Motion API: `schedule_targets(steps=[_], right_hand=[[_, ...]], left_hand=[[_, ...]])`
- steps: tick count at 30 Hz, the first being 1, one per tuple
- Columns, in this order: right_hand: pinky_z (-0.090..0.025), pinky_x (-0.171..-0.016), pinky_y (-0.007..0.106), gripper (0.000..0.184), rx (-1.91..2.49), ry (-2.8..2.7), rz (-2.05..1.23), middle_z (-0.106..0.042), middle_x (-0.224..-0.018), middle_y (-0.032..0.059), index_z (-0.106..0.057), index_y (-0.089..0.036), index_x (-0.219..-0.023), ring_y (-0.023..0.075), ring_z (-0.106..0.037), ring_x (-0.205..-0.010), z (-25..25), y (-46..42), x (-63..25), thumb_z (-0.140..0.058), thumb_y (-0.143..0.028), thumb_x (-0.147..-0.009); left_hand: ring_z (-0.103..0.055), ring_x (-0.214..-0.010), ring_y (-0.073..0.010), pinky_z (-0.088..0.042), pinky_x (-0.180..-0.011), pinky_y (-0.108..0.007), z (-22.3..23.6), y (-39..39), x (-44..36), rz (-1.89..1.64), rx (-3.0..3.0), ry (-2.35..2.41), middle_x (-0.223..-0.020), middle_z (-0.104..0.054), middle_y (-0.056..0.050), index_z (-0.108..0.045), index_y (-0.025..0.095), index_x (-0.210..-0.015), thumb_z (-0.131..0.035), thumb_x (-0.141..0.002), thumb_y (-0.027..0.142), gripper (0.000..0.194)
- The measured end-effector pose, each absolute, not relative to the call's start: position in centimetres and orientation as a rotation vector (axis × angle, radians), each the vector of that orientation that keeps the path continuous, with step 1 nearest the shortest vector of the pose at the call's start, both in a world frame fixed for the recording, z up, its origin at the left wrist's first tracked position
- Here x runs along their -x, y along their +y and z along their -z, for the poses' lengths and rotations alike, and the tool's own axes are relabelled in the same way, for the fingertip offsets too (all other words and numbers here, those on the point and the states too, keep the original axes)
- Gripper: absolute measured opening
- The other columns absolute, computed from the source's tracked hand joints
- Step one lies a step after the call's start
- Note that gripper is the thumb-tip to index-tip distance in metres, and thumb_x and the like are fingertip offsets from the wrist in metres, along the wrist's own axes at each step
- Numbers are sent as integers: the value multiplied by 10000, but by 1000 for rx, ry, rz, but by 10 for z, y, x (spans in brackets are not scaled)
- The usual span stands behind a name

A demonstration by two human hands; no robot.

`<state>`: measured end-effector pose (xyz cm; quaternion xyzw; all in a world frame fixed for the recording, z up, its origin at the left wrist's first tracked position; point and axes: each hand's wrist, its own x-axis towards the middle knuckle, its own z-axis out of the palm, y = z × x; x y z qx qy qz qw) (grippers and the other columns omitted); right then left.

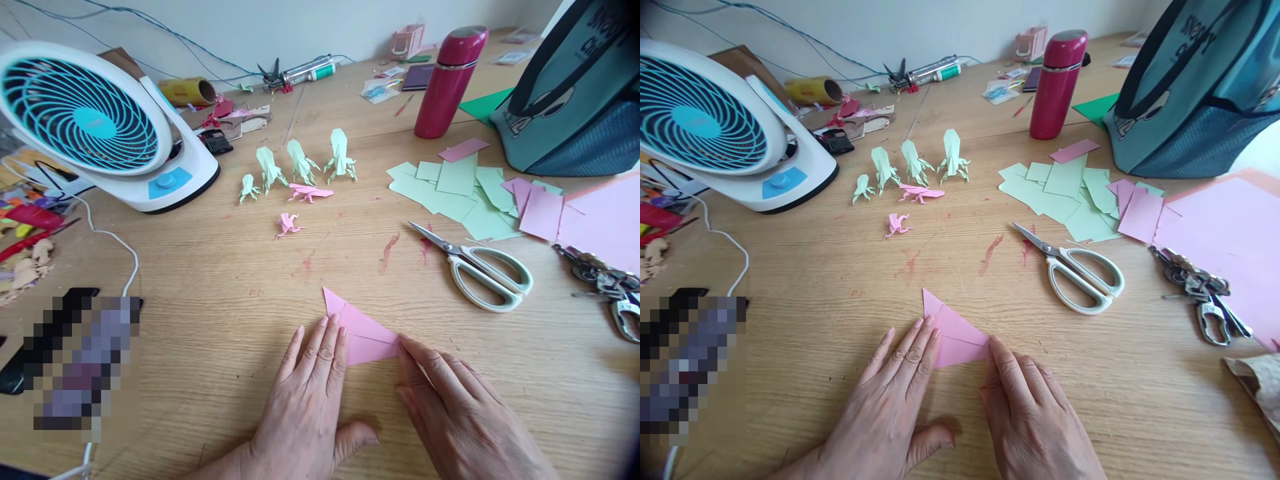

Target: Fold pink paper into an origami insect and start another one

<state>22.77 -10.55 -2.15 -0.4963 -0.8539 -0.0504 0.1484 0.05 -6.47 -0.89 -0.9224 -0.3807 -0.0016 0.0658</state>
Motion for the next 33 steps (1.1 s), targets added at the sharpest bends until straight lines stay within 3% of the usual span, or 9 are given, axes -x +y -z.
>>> schedule_targets(steps=[8,13,19,24,33], right_hand=[[-553,-813,437,283,1450,-2536,118,-646,-1228,152,-686,-161,-1031,287,-622,-1050,25,-101,-222,-415,-133,-953],[-561,-715,432,312,1490,-2468,212,-679,-1103,159,-650,-107,-1168,290,-627,-953,24,-93,-215,-440,-178,-949],[-564,-754,435,273,1486,-2502,147,-661,-1150,164,-677,-120,-1116,286,-611,-966,22,-95,-214,-477,-221,-959],[-560,-788,410,310,1509,-2429,132,-650,-1152,172,-662,-77,-1138,272,-610,-970,22,-98,-215,-435,-218,-980],[-510,-801,422,298,1427,-2371,207,-630,-1175,178,-630,-65,-1169,279,-587,-983,18,-96,-224,-429,-118,-955]], left_hand=[[-409,-1376,-362,-250,-1140,-454,10,-65,-1,127,2737,-1138,-1460,-463,-250,-436,-22,-1388,-419,-889,692,871],[-395,-1391,-361,-358,-1094,-406,14,-65,4,128,2749,-1117,-1479,-427,-269,-400,-40,-1403,-441,-890,677,883],[-385,-1408,-329,-427,-1068,-382,17,-65,9,123,2754,-1187,-1511,-386,-257,-342,-27,-1447,-447,-912,638,860],[-352,-1426,-336,-426,-1089,-404,16,-65,10,162,2789,-1191,-1515,-379,-255,-287,-15,-1482,-453,-918,619,865],[-344,-1432,-332,-426,-1110,-447,11,-61,11,187,2851,-1183,-1522,-374,-245,-405,-11,-1420,-470,-956,496,690]])
